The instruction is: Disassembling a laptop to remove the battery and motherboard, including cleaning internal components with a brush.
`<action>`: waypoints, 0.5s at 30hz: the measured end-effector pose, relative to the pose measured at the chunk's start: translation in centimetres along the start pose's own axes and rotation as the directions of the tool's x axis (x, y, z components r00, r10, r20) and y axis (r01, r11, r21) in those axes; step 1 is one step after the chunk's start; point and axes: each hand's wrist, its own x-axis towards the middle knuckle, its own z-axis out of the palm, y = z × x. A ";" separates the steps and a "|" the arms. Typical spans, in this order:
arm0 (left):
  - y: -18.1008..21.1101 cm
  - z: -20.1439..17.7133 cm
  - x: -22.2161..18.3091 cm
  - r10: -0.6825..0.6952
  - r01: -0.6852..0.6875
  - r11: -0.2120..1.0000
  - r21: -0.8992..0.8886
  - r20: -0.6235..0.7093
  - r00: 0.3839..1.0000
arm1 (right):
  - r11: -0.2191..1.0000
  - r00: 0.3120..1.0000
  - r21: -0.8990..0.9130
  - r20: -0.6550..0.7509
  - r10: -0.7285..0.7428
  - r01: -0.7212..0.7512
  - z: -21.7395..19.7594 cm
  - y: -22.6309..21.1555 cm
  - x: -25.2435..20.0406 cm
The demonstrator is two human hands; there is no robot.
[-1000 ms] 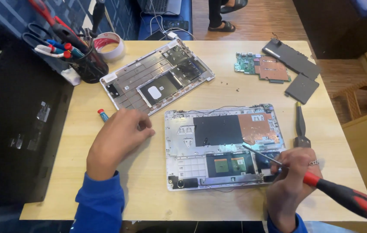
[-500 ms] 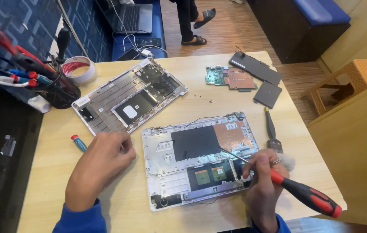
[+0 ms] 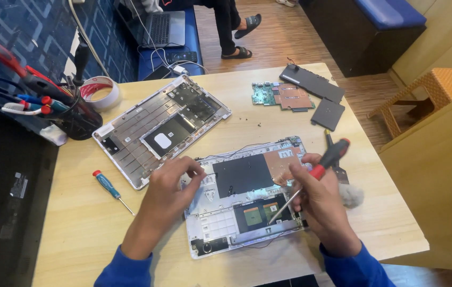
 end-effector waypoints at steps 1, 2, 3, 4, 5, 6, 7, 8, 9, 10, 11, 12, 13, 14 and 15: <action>-0.1 0.6 -0.1 0.058 -0.058 0.998 -0.018 0.002 0.998 | 0.991 0.997 -0.119 0.029 0.069 -0.065 0.2 -0.5 0.2; 0.0 1.1 -0.3 0.059 -0.059 0.998 -0.019 0.004 0.998 | 0.991 0.997 -0.118 0.027 0.069 -0.065 0.8 -1.3 0.2; 0.0 1.5 -0.5 0.119 -0.119 0.993 0.000 0.045 0.992 | 0.961 0.994 -0.270 0.072 0.083 -0.060 1.4 -2.1 0.1; 0.0 2.0 -0.6 0.177 -0.179 0.984 0.018 0.087 0.980 | 0.909 0.988 -0.414 0.116 0.104 -0.047 2.0 -2.9 0.1; 0.1 2.2 -0.6 0.178 -0.180 0.984 0.017 0.090 0.980 | 0.909 0.988 -0.413 0.114 0.105 -0.049 2.9 -3.6 0.2; 0.2 2.6 -0.8 0.256 -0.257 0.966 -0.004 0.081 0.963 | 0.908 0.982 -0.414 0.131 0.133 -0.068 3.7 -4.2 0.2; 0.3 2.9 -1.0 0.334 -0.333 0.943 -0.025 0.071 0.940 | 0.906 0.976 -0.415 0.148 0.161 -0.087 4.5 -4.8 0.2; 0.5 3.1 -1.0 0.331 -0.330 0.944 -0.025 0.076 0.941 | 0.906 0.975 -0.412 0.148 0.166 -0.091 4.7 -4.8 0.7; 0.6 3.3 -1.0 0.343 -0.340 0.939 -0.049 0.084 0.936 | 0.916 0.961 -0.397 0.225 0.159 -0.059 4.8 -4.8 1.3; 0.7 3.4 -1.2 0.351 -0.345 0.936 -0.074 0.094 0.932 | 0.925 0.941 -0.378 0.301 0.155 -0.032 4.9 -4.7 1.7; 0.5 3.7 -1.2 0.345 -0.338 0.938 -0.072 0.100 0.933 | 0.926 0.940 -0.376 0.301 0.163 -0.040 4.5 -3.9 2.7; 0.3 4.0 -1.3 0.297 -0.294 0.955 -0.043 0.112 0.948 | 0.955 0.930 -0.291 0.365 0.050 0.063 4.0 -3.0 3.7; 0.0 4.3 -1.5 0.248 -0.249 0.969 -0.012 0.123 0.961 | 0.967 0.907 -0.197 0.416 -0.068 0.163 3.6 -2.0 4.6; 0.1 4.0 -1.5 0.235 -0.235 0.972 -0.015 0.129 0.963 | 0.969 0.909 -0.200 0.414 -0.053 0.148 3.3 -1.7 4.8; 0.2 3.7 -1.4 0.244 -0.248 0.969 0.009 0.144 0.959 | 0.943 0.913 -0.235 0.385 -0.132 0.236 3.0 -1.4 4.9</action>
